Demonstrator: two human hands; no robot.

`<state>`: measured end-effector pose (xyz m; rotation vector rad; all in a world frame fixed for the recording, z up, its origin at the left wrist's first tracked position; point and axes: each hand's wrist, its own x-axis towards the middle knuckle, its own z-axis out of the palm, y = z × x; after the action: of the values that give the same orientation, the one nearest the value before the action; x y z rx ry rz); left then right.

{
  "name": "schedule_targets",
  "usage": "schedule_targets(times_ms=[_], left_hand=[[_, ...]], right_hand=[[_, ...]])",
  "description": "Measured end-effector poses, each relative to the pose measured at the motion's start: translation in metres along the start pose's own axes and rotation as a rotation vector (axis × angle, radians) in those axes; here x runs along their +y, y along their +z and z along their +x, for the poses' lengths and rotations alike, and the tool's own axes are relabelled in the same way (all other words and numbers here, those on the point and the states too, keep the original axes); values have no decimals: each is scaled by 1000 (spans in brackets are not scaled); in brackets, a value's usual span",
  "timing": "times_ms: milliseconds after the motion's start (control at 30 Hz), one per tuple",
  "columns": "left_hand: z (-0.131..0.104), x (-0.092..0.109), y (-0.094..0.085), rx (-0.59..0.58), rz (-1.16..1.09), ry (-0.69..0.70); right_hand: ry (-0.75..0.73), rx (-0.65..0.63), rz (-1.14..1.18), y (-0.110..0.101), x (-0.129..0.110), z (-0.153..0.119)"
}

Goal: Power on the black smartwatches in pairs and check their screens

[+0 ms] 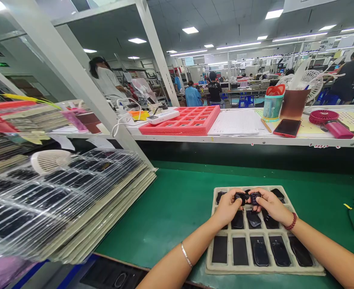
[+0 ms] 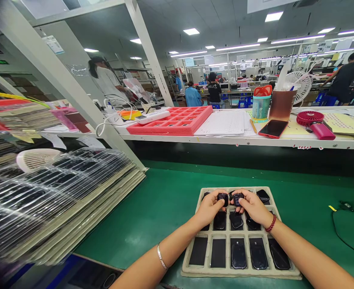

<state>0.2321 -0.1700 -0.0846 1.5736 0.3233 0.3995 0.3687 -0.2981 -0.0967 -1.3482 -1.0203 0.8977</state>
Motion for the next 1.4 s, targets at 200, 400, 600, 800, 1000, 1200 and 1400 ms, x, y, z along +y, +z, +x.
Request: schedule_targets(times_ms=[200, 400, 600, 800, 1000, 1200, 1400], left_hand=[[1, -8, -2, 32, 99, 44], [1, -8, -4, 58, 133, 68], [2, -9, -5, 76, 132, 82], [2, -9, -5, 64, 129, 92], [1, -6, -3, 60, 136, 79], [0, -5, -2, 49, 78, 45], [4, -15, -6, 86, 92, 64]], right_hand=[[-1, 3, 2, 1, -4, -1], [-1, 14, -22, 2, -5, -2], [-15, -3, -48, 4, -4, -3], [-16, -13, -48, 2, -1, -3], [-18, -9, -26, 1, -3, -2], [-14, 22, -63, 3, -4, -3], [-24, -3, -50, 6, -6, -4]])
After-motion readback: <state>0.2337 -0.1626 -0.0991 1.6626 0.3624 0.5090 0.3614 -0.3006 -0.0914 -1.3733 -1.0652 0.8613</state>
